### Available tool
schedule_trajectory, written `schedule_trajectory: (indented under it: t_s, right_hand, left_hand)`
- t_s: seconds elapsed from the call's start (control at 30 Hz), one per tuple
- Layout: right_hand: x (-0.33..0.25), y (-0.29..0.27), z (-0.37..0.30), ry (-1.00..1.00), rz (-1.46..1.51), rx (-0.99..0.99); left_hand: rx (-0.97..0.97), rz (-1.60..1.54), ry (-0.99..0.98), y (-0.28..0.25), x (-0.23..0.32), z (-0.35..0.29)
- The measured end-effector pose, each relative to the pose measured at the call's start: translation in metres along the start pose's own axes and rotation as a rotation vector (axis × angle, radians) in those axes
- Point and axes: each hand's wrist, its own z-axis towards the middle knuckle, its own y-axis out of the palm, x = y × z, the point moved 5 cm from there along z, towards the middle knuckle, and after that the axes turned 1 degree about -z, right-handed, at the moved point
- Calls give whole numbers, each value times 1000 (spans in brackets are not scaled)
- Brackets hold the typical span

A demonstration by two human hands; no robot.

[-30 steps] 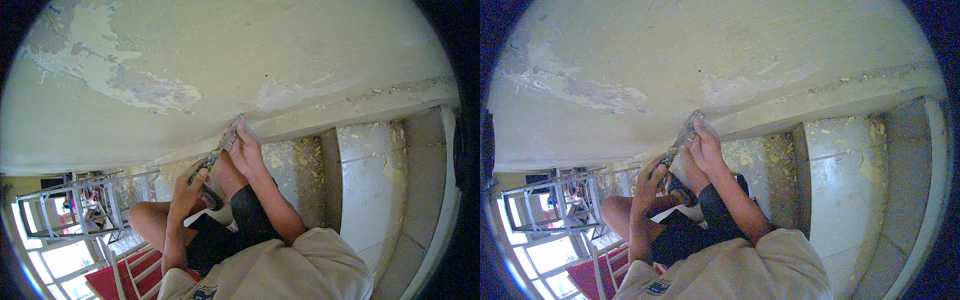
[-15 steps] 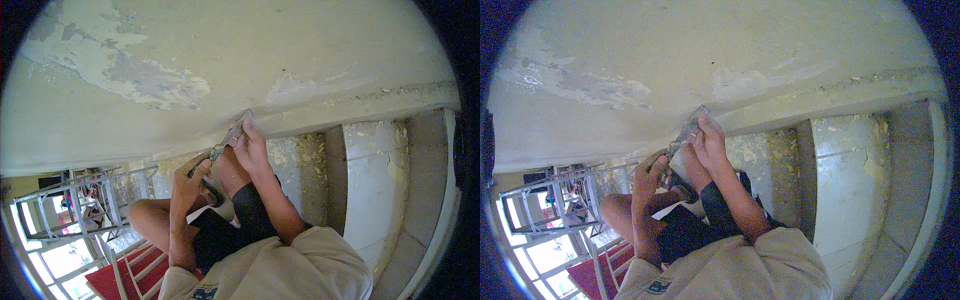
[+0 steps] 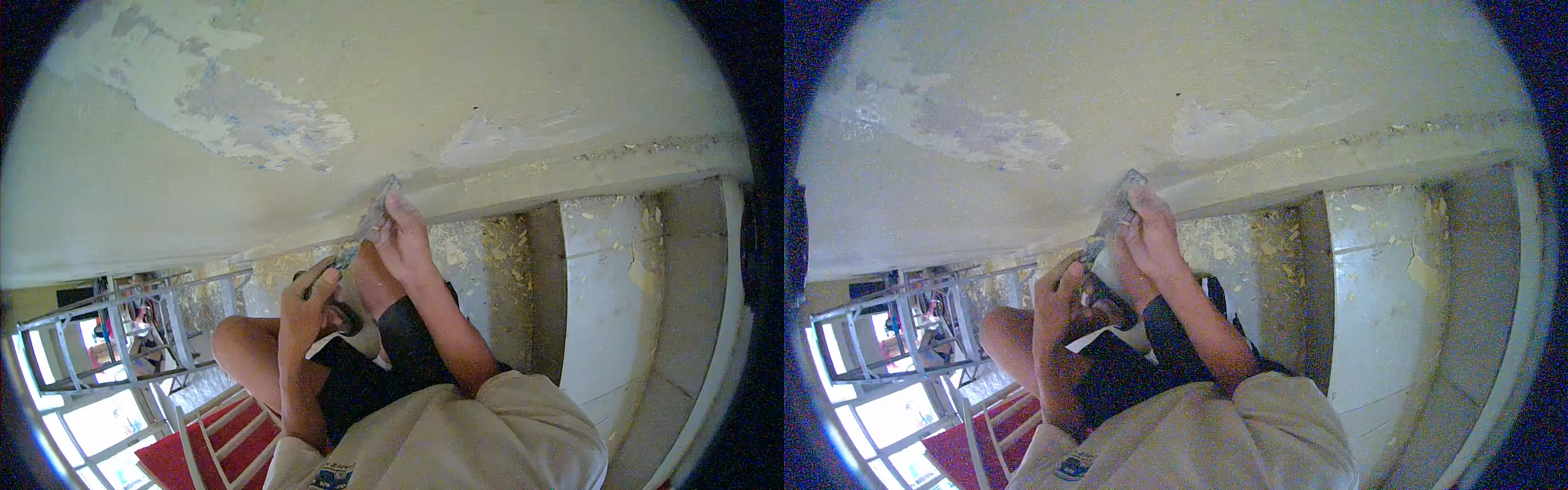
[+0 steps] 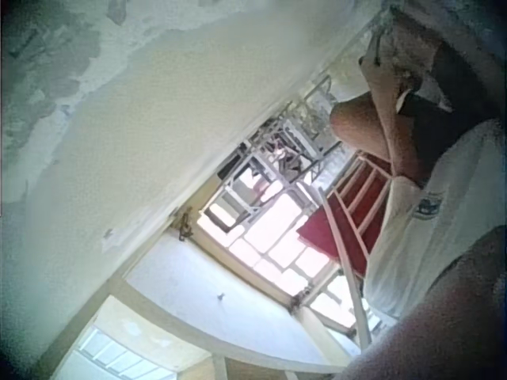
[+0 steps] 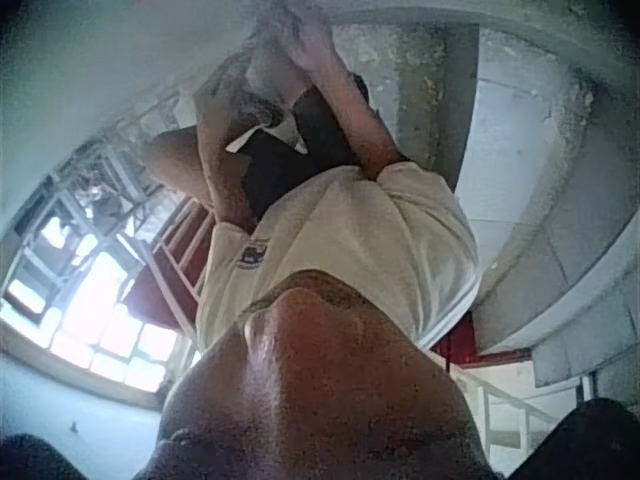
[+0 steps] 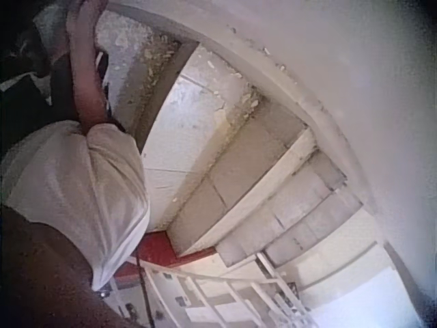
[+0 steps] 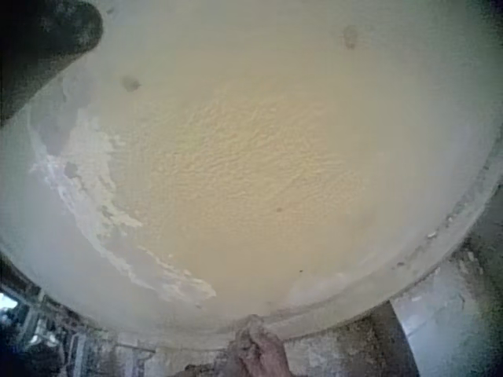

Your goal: The person scrapes old paint or plaster from a wall or ceiling using a metal scraper tool.

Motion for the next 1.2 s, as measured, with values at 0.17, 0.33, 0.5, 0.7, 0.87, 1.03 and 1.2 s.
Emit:
schedule_trajectory:
  t_s: [0.17, 0.33, 0.5, 0.7, 0.87, 1.03, 1.2]
  right_hand:
    - [2, 5, 0, 146, 340, -38]
    - [-9, 6, -3, 54, 361, -16]
    - [-13, 8, -3, 125, 359, 18]
    - [1, 4, 0, 74, 376, -34]
    - [-9, 4, 1, 83, 382, -59]
    - [-2, 8, 1, 58, 371, 3]
    - [-7, -1, 1, 62, 350, -19]
  left_hand:
    - [63, 76, 111, 5, 14, 1]
    - [41, 48, 102, 8, 21, 0]
    - [7, 68, 137, 3, 15, 4]
    - [43, 168, 164, 7, 14, 2]
    - [64, 112, 165, 7, 22, 3]
    - [59, 80, 109, 2, 17, 2]
    - [74, 114, 111, 5, 20, 5]
